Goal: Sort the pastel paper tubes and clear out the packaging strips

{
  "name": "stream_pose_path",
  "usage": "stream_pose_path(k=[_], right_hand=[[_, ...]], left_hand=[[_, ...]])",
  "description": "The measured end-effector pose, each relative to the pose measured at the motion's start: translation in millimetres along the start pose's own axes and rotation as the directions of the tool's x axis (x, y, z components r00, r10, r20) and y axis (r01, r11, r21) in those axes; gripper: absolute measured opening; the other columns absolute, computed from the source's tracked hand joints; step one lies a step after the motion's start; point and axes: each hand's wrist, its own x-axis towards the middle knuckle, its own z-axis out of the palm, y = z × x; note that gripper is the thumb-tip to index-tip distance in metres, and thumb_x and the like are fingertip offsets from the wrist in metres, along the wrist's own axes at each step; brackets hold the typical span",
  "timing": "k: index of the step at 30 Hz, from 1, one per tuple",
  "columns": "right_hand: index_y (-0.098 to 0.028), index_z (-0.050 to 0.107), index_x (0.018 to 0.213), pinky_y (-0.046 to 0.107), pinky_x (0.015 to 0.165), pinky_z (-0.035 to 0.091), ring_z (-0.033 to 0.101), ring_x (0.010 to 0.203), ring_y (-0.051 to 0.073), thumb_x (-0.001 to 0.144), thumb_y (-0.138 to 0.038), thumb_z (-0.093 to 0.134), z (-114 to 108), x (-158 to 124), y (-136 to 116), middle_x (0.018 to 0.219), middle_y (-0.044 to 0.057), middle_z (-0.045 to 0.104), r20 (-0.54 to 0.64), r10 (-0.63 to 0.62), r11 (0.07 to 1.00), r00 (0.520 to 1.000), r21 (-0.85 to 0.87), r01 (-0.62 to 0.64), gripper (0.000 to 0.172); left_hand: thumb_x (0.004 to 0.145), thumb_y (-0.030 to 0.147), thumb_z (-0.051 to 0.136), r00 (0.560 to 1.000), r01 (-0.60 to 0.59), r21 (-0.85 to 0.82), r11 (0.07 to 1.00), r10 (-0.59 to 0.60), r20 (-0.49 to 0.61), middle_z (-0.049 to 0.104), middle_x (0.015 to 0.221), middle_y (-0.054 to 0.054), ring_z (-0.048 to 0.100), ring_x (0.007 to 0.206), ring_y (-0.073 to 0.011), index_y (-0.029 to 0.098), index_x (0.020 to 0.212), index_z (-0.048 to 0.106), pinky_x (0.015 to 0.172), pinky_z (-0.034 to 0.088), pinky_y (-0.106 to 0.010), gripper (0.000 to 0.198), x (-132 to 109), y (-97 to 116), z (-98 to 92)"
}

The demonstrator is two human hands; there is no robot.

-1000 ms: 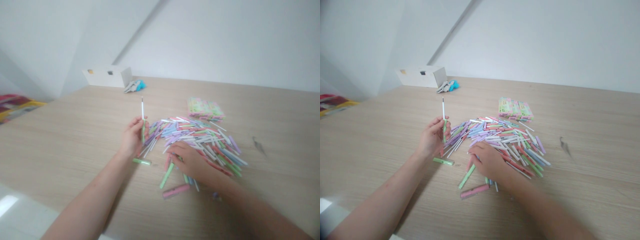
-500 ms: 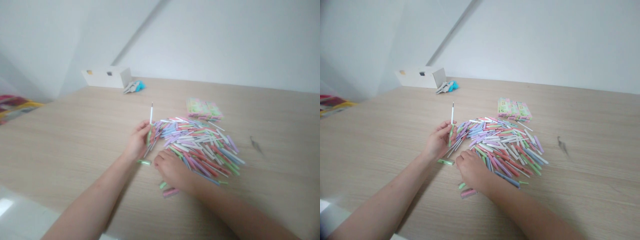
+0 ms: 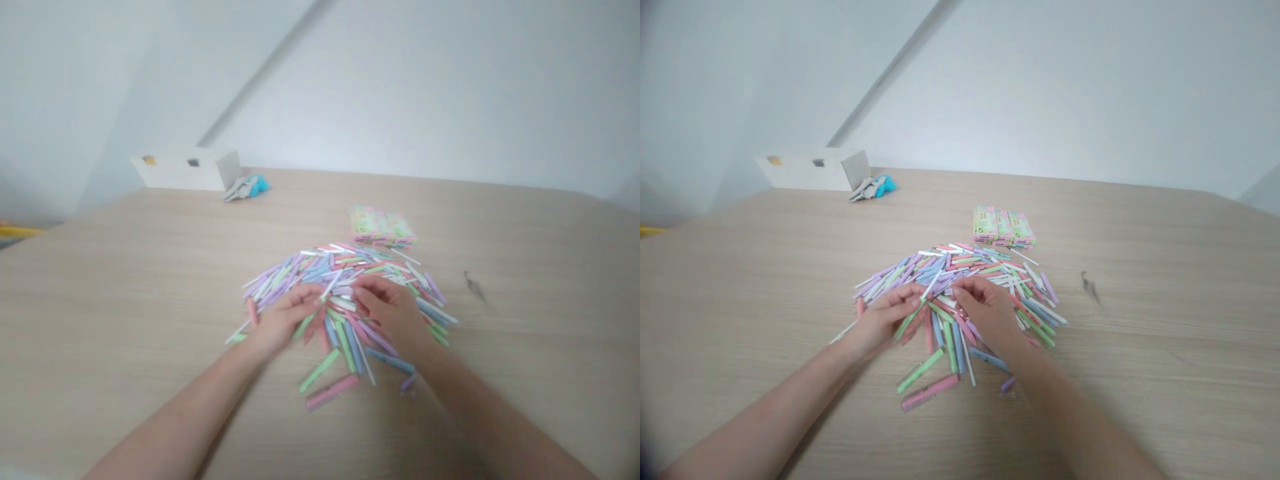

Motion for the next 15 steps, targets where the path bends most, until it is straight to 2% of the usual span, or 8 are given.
stream_pose_path(k=[2,4,9,15], right_hand=[[-0.017,0.067,0.09,0.023,0.052,0.047,0.056,0.056,0.011,0.078,-0.032,0.064,-6.7,-4.6,-1.1,0.068,0.0,0.064,-0.041,-0.02,0.996,0.999,0.089,0.024,0.019],[-0.018,0.068,0.091,0.024,0.055,0.051,0.059,0.06,0.011,0.079,-0.031,0.064,-12.7,-8.6,-1.4,0.074,0.002,0.067,-0.068,-0.067,0.992,0.995,0.098,0.074,0.018],[-0.019,0.068,0.092,0.022,0.059,0.052,0.061,0.064,0.011,0.082,-0.024,0.06,-26.9,-11.8,-3.8,0.075,0.001,0.068,-0.126,-0.21,0.978,0.97,-0.047,0.205,0.014],[-0.019,0.068,0.087,0.024,0.06,0.053,0.063,0.065,0.013,0.083,-0.024,0.058,-35.6,-13.0,-12.4,0.075,0.002,0.067,-0.113,-0.314,0.941,0.943,-0.167,0.293,0.011]], left_hand=[[0.086,0.032,0.061,0.997,0.012,0.035,0.999,-0.014,0.076,0.055,0.059,0.002,0.051,0.041,-0.0085,0.013,0.098,0.061,0.038,0.03,-0.019,0.022,-1.9,-2.3,2.9],[0.086,0.033,0.06,0.992,0.023,0.059,0.998,-0.03,0.123,0.057,0.06,0.001,0.052,0.043,-0.009,0.013,0.098,0.061,0.039,0.031,-0.019,0.023,-3.4,-4.1,4.4],[0.088,0.034,0.058,0.984,0.04,0.098,0.994,-0.056,0.17,0.062,0.065,-0.002,0.049,0.042,-0.0072,0.014,0.1,0.061,0.039,0.033,-0.019,0.024,-5.1,-8.0,2.7],[0.09,0.033,0.055,0.977,0.064,0.131,0.989,-0.089,0.193,0.064,0.07,-0.004,0.049,0.044,-0.0065,0.013,0.103,0.06,0.039,0.034,-0.017,0.024,-6.0,-8.1,0.5]])
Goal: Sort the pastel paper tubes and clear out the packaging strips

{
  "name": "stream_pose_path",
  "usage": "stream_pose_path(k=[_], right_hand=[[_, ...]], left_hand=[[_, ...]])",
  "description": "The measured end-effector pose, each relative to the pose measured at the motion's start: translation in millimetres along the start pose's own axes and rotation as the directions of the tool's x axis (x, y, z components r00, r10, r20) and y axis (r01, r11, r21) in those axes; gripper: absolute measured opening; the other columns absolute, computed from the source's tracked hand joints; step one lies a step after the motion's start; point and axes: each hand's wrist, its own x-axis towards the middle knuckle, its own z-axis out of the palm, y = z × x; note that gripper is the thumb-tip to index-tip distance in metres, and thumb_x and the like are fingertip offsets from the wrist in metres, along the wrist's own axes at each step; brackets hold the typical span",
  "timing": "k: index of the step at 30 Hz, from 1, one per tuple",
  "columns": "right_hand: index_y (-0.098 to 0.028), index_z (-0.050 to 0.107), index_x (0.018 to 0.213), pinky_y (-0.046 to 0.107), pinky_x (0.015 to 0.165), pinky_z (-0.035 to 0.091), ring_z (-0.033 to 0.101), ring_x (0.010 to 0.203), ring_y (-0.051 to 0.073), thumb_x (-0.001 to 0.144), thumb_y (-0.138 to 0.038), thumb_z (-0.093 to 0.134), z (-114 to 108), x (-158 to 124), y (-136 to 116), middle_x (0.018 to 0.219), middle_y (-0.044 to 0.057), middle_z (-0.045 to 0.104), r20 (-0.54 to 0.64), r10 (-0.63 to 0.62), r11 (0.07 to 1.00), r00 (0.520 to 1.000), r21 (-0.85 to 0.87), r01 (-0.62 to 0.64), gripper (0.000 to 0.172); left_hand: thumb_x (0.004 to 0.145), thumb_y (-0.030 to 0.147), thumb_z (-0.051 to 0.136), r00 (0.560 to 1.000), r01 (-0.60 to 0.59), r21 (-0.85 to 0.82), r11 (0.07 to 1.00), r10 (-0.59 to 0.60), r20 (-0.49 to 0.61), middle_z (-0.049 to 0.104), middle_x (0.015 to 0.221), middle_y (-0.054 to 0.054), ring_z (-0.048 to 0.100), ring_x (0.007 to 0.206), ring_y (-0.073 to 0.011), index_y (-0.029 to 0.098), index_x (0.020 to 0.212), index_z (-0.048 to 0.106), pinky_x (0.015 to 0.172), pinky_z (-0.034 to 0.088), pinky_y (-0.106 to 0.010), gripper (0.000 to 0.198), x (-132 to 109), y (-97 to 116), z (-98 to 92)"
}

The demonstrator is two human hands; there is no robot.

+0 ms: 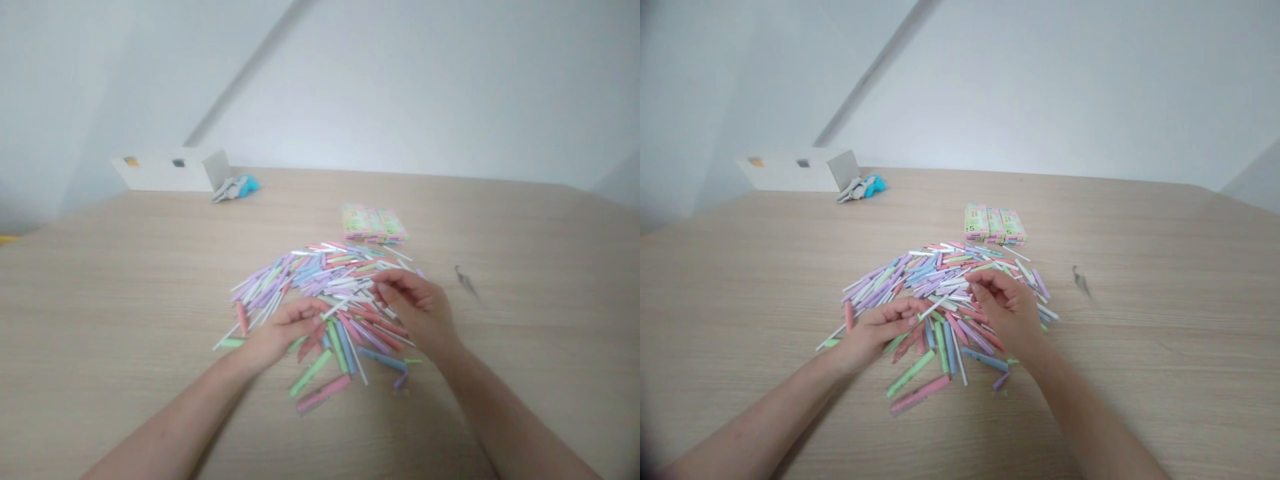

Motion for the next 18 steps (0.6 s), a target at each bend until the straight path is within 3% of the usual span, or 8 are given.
stream_pose_path(k=[18], right_hand=[[-0.019,0.068,0.089,0.025,0.065,0.05,0.063,0.074,0.015,0.083,-0.022,0.059,-2.9,-3.2,1.3,0.08,0.003,0.068,0.161,-0.036,0.991,0.986,-0.121,0.056,0.011]], left_hand=[[0.089,0.036,0.057,0.998,0.062,0.078,0.995,-0.063,0.009,0.063,0.067,-0.002,0.046,0.043,-0.0061,0.015,0.103,0.06,0.037,0.034,-0.016,0.026,-1.7,1.0,-1.7]])
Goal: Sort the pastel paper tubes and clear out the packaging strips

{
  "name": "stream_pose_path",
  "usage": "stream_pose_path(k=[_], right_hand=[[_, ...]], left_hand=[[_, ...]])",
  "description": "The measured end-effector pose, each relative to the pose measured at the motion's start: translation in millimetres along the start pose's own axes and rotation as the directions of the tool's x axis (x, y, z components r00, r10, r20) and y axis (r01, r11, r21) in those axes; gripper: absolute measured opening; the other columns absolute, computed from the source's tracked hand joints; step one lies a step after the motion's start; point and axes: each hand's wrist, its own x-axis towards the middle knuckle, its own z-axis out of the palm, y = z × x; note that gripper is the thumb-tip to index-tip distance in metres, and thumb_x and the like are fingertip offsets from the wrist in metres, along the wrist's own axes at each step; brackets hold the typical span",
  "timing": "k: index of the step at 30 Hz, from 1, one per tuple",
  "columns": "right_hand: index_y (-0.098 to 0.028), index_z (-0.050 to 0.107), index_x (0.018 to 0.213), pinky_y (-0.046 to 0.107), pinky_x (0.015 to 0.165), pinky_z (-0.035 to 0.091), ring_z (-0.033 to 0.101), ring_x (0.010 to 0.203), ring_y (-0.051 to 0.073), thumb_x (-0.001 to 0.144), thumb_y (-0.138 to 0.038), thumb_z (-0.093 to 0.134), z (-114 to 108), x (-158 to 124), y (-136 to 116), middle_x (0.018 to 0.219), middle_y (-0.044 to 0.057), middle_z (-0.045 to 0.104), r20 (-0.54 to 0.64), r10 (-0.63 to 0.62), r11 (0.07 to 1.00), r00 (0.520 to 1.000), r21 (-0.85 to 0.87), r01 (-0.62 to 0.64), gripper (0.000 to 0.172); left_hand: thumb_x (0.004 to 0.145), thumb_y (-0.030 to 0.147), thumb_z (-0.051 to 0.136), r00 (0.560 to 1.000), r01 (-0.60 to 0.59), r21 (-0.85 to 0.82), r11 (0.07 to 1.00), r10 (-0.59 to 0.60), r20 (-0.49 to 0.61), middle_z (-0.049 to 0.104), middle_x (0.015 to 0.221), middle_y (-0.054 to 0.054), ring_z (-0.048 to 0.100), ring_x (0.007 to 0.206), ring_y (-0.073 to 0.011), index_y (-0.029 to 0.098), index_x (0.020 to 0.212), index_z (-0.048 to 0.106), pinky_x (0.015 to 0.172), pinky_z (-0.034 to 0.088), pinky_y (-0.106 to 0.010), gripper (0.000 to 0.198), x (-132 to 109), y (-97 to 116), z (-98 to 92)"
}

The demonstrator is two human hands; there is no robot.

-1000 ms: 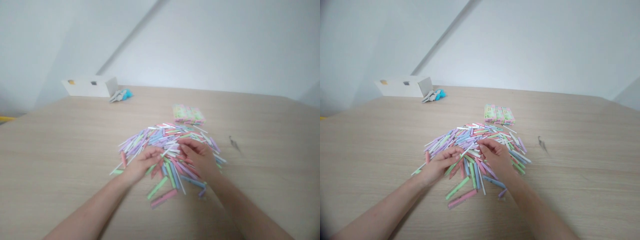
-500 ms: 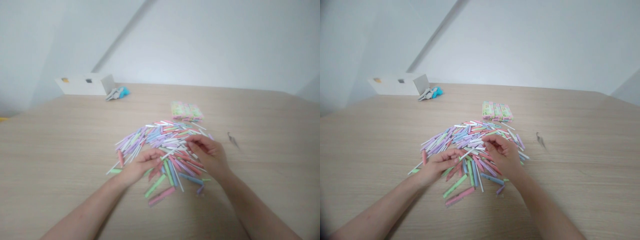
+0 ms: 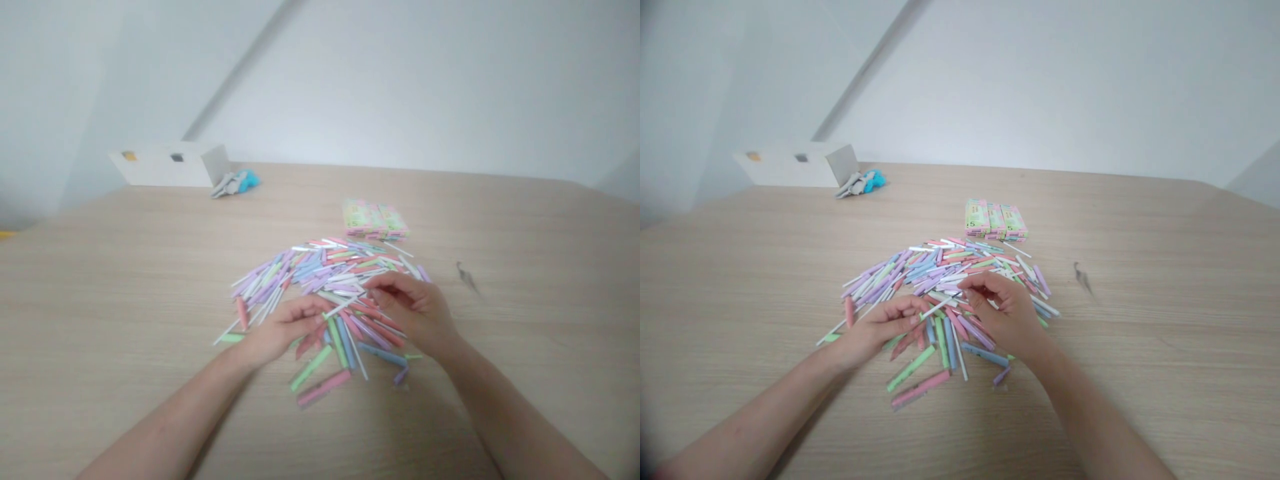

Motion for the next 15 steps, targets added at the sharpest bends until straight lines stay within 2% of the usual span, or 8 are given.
stream_pose_path(k=[9,15], right_hand=[[-0.018,0.068,0.083,0.027,0.065,0.049,0.062,0.071,0.016,0.079,-0.018,0.059,1.9,2.1,-3.2,0.074,0.002,0.069,0.143,0.04,0.994,0.989,-0.11,-0.024,0.01],[-0.019,0.063,0.083,0.025,0.062,0.049,0.061,0.067,0.014,0.079,-0.019,0.059,2.5,2.0,3.9,0.072,0.0,0.066,0.175,0.069,0.996,0.982,-0.059,-0.059,0.006]], left_hand=[[0.091,0.036,0.053,1.0,0.005,0.092,0.996,-0.007,0.028,0.06,0.071,-0.002,0.046,0.049,-0.0068,0.015,0.105,0.058,0.042,0.035,-0.016,0.026,-1.6,1.7,0.7],[0.091,0.035,0.051,1.0,-0.008,0.203,0.979,0.007,0.007,0.06,0.074,-0.002,0.05,0.058,-0.0094,0.017,0.108,0.06,0.05,0.04,-0.019,0.026,-3.2,6.4,1.3]])
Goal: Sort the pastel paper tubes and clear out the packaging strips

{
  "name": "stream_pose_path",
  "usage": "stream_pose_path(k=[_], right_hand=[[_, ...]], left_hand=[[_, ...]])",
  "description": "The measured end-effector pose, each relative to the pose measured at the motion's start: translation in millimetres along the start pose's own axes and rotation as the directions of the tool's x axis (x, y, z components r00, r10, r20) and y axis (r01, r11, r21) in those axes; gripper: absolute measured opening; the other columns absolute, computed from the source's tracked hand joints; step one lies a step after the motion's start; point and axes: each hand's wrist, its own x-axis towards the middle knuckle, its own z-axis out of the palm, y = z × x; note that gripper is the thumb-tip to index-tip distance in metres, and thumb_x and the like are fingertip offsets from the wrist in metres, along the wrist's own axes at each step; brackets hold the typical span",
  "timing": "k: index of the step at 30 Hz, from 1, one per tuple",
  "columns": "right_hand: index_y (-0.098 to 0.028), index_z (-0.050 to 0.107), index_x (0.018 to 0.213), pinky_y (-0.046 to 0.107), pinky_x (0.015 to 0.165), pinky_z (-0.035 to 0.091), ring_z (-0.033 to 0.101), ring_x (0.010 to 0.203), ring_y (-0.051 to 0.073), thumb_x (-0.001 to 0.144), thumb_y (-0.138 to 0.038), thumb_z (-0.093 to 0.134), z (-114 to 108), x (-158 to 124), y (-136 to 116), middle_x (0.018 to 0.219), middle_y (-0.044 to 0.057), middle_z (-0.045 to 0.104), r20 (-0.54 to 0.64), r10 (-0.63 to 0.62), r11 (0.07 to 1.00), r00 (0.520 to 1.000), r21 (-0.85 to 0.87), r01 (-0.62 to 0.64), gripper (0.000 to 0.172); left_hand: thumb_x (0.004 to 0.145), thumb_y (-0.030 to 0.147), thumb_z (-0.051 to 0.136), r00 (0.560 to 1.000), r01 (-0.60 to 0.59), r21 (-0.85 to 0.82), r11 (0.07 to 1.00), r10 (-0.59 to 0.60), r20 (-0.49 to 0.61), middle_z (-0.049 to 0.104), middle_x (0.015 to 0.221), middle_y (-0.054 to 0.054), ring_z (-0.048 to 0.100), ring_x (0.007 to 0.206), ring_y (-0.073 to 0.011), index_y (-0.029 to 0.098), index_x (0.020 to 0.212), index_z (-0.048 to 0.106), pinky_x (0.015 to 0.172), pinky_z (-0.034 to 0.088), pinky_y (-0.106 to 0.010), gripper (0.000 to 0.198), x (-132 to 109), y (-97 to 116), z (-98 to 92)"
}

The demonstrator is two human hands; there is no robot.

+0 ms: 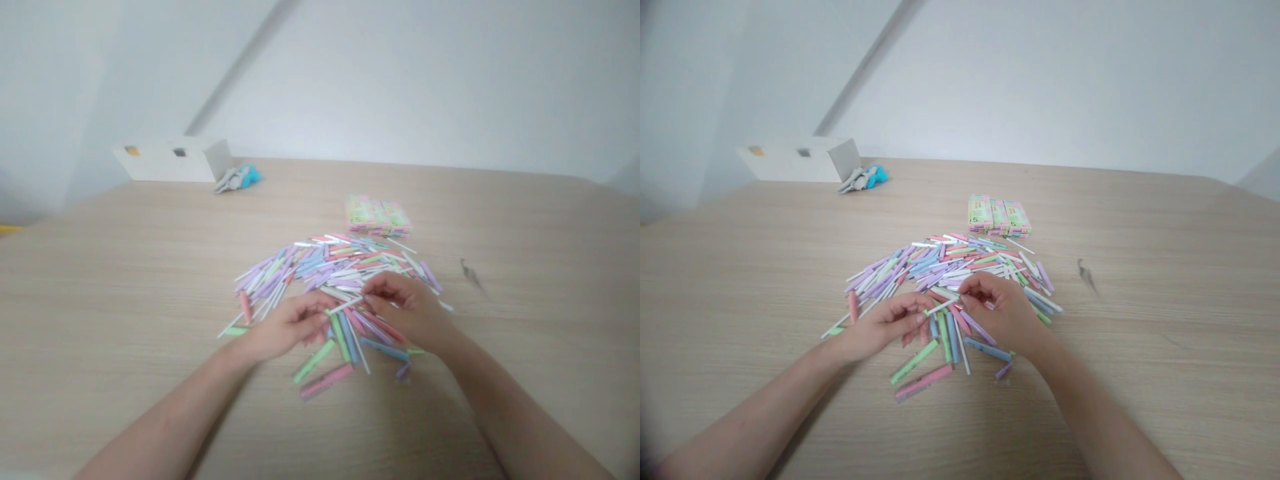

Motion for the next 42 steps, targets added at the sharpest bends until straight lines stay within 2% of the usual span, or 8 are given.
stream_pose_path(k=[5,8,15,22,27,31,38,42], right_hand=[[-0.017,0.065,0.078,0.021,0.05,0.046,0.06,0.055,0.012,0.08,-0.024,0.062,5.5,-0.7,1.1,0.063,-0.001,0.065,0.041,0.111,0.992,0.993,0.054,-0.113,0.008],[-0.017,0.065,0.077,0.019,0.046,0.045,0.061,0.052,0.011,0.079,-0.025,0.063,9.0,-0.2,1.4,0.06,-0.002,0.064,0.058,0.139,0.98,0.989,0.135,-0.145,0.009],[-0.018,0.062,0.082,0.023,0.056,0.054,0.068,0.062,0.013,0.077,-0.023,0.063,10.7,3.0,4.9,0.068,0.0,0.07,-0.028,0.147,0.946,0.989,0.295,-0.132,0.008],[-0.017,0.064,0.08,0.025,0.059,0.057,0.071,0.065,0.016,0.075,-0.027,0.066,10.7,2.4,-0.7,0.069,0.002,0.072,-0.002,0.177,0.93,0.984,0.326,-0.167,0.011],[-0.018,0.064,0.082,0.026,0.061,0.057,0.071,0.067,0.017,0.076,-0.029,0.067,12.6,1.5,5.9,0.07,0.002,0.073,0.031,0.178,0.921,0.983,0.347,-0.178,0.013],[-0.018,0.064,0.082,0.025,0.062,0.056,0.071,0.068,0.016,0.076,-0.027,0.068,14.5,2.2,8.8,0.07,0.001,0.072,0.024,0.175,0.906,0.984,0.387,-0.171,0.011],[-0.02,0.061,0.101,0.025,0.069,0.054,0.071,0.075,0.014,0.078,-0.024,0.067,15.4,2.5,11.7,0.079,0.001,0.072,0.043,0.142,0.862,0.989,0.486,-0.145,0.024],[-0.021,0.057,0.107,0.024,0.066,0.052,0.068,0.076,0.013,0.08,-0.024,0.065,12.1,2.2,9.4,0.083,0.001,0.07,0.06,0.134,0.832,0.989,0.535,-0.145,0.028]], left_hand=[[0.091,0.031,0.051,0.998,-0.034,0.127,0.991,0.04,-0.044,0.063,0.077,-0.003,0.054,0.063,-0.0116,0.018,0.109,0.061,0.052,0.039,-0.02,0.024,-0.2,4.7,-1.6],[0.092,0.029,0.051,0.998,-0.05,0.134,0.99,0.055,-0.036,0.064,0.075,-0.003,0.055,0.062,-0.0117,0.018,0.108,0.062,0.052,0.038,-0.02,0.023,0.0,4.9,-2.3],[0.088,0.033,0.058,0.999,-0.013,0.013,1.0,0.013,-0.038,0.066,0.073,-0.004,0.058,0.062,-0.0131,0.017,0.108,0.06,0.057,0.043,-0.022,0.026,1.4,1.6,-2.4],[0.088,0.032,0.058,1.0,-0.009,0.015,1.0,0.009,-0.009,0.067,0.077,-0.004,0.061,0.066,-0.0128,0.014,0.103,0.06,0.064,0.046,-0.024,0.023,3.5,-0.3,-5.5],[0.089,0.03,0.058,0.999,-0.021,0.051,0.998,0.023,-0.042,0.068,0.072,-0.005,0.063,0.066,-0.0138,0.012,0.101,0.06,0.062,0.046,-0.023,0.021,2.8,0.5,-6.1],[0.088,0.029,0.059,0.999,-0.036,0.039,0.999,0.037,-0.037,0.069,0.078,-0.005,0.066,0.069,-0.0154,0.013,0.102,0.059,0.068,0.048,-0.027,0.022,3.2,-1.2,-6.3],[0.086,0.029,0.062,0.999,-0.013,-0.013,1.0,0.012,-0.053,0.07,0.077,-0.006,0.068,0.072,-0.0182,0.012,0.101,0.059,0.071,0.05,-0.03,0.023,4.5,-1.2,-6.2],[0.085,0.031,0.063,0.997,-0.032,-0.075,0.997,0.026,-0.07,0.07,0.077,-0.005,0.068,0.067,-0.0168,0.013,0.1,0.059,0.071,0.05,-0.029,0.024,5.1,0.1,-8.6]])
